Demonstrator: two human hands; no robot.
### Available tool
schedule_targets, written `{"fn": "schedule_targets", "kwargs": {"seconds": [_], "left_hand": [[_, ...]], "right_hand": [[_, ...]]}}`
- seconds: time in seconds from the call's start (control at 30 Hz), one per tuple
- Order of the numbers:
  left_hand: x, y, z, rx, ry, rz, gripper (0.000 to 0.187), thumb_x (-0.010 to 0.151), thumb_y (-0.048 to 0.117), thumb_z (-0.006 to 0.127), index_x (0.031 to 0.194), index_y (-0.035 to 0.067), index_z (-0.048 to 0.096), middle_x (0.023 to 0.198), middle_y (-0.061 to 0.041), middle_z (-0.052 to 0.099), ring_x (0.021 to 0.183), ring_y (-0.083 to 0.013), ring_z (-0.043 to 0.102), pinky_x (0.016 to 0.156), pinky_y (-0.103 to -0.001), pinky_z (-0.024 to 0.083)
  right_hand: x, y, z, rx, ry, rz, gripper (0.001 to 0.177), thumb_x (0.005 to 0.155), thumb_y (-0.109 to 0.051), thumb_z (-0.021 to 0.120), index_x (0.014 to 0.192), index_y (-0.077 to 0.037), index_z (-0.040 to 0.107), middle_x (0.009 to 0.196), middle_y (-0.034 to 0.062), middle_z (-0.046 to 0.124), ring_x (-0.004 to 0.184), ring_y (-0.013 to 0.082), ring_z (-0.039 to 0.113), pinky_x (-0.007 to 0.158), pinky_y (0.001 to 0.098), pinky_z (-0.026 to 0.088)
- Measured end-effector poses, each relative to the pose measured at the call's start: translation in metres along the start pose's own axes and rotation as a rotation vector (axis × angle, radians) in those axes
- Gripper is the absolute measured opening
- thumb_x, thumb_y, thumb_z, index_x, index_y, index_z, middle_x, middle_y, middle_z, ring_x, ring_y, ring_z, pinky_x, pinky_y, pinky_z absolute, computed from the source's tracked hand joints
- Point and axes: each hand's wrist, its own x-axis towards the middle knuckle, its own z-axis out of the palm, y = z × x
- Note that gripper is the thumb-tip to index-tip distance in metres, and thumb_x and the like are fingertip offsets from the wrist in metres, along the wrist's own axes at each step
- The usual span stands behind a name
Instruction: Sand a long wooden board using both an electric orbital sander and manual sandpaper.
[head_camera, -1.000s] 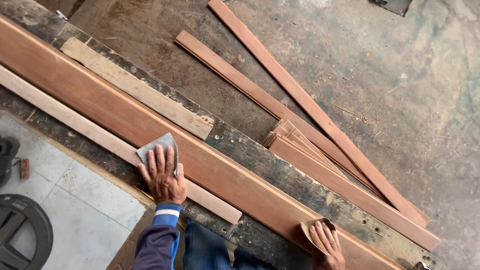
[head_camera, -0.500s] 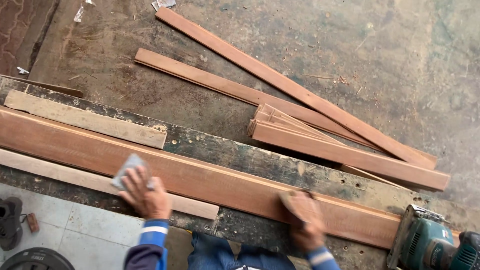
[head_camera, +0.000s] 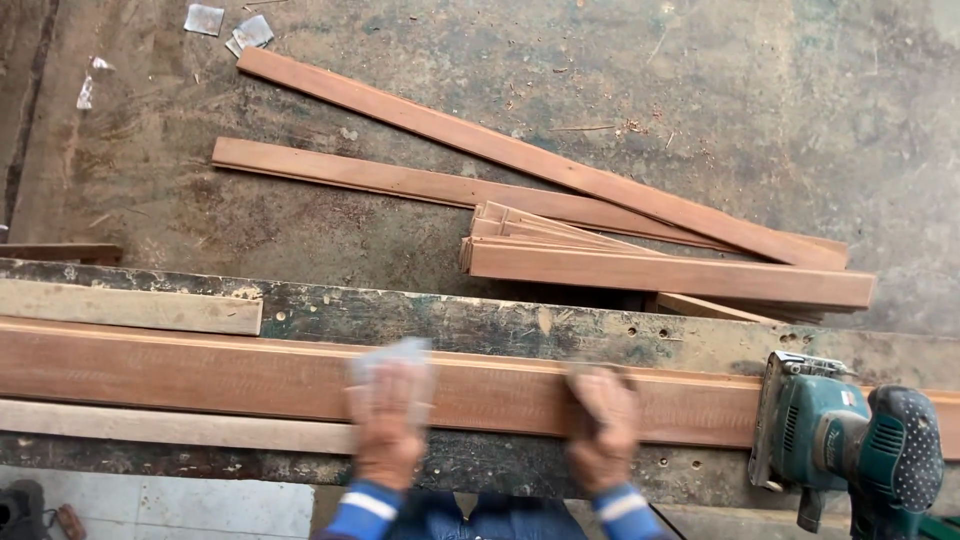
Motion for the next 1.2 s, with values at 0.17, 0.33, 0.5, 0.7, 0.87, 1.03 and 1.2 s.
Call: {"fn": "schedule_targets", "kwargs": {"seconds": [0.17,0.33,0.5,0.7,0.87,1.03,1.2], "left_hand": [[-0.018,-0.107,0.006,-0.034,0.105,-0.520,0.067,0.103,0.034,0.051,0.165,0.021,0.028,0.174,-0.010,0.021,0.161,-0.0332,0.015,0.128,-0.065,0.009],[-0.004,-0.109,-0.001,-0.056,0.128,-0.580,0.065,0.104,0.036,0.048,0.163,0.013,0.035,0.174,-0.015,0.025,0.160,-0.0406,0.020,0.125,-0.068,0.010],[-0.001,-0.107,-0.003,-0.051,0.108,-0.590,0.066,0.104,0.036,0.047,0.164,0.013,0.035,0.174,-0.016,0.023,0.160,-0.0407,0.019,0.125,-0.068,0.009],[-0.003,-0.110,0.017,0.071,0.155,-0.561,0.069,0.100,0.036,0.055,0.163,0.014,0.035,0.171,-0.016,0.028,0.158,-0.0403,0.022,0.122,-0.070,0.017],[0.014,-0.036,-0.027,-0.399,0.239,-0.463,0.060,0.097,0.021,0.058,0.154,0.015,0.045,0.164,-0.012,0.040,0.155,-0.0320,0.031,0.124,-0.059,0.021],[0.011,-0.006,-0.129,-0.830,0.041,-0.147,0.043,0.102,0.021,0.055,0.142,0.005,0.060,0.145,-0.019,0.062,0.140,-0.0386,0.052,0.124,-0.047,0.034],[-0.035,-0.081,-0.148,-1.468,-0.357,-0.365,0.057,0.108,0.043,0.048,0.145,0.000,0.054,0.132,-0.021,0.063,0.124,-0.0319,0.059,0.105,-0.043,0.047]], "right_hand": [[-0.016,-0.015,0.077,-0.225,-0.298,-0.279,0.074,0.071,0.013,0.050,0.143,-0.005,0.058,0.153,0.0146,0.052,0.147,0.0284,0.042,0.123,0.0494,0.028],[-0.044,0.055,-0.019,-0.240,-0.108,-0.219,0.065,0.077,0.005,0.055,0.140,-0.011,0.059,0.148,0.0109,0.057,0.142,0.0261,0.050,0.124,0.0490,0.032],[-0.090,0.123,-0.010,-0.567,0.155,0.166,0.041,0.103,-0.008,0.062,0.144,-0.006,0.055,0.151,0.0177,0.055,0.148,0.0334,0.050,0.128,0.0486,0.036],[-0.037,-0.039,0.062,-0.147,-0.080,-0.176,0.047,0.084,-0.004,0.063,0.131,-0.004,0.066,0.139,0.0165,0.064,0.136,0.0365,0.054,0.115,0.0515,0.040],[-0.040,0.006,0.102,0.040,-0.333,-0.499,0.043,0.080,-0.009,0.068,0.123,-0.013,0.071,0.135,0.0072,0.067,0.130,0.0299,0.059,0.110,0.0454,0.045],[-0.018,0.029,0.156,0.049,-0.491,-0.970,0.036,0.077,-0.018,0.072,0.113,-0.017,0.072,0.121,0.0032,0.071,0.116,0.0247,0.064,0.104,0.0492,0.046],[0.005,-0.009,0.222,0.083,-0.514,-0.803,0.033,0.071,-0.027,0.079,0.102,-0.021,0.075,0.094,-0.0007,0.078,0.095,0.0194,0.074,0.089,0.0411,0.053]]}}
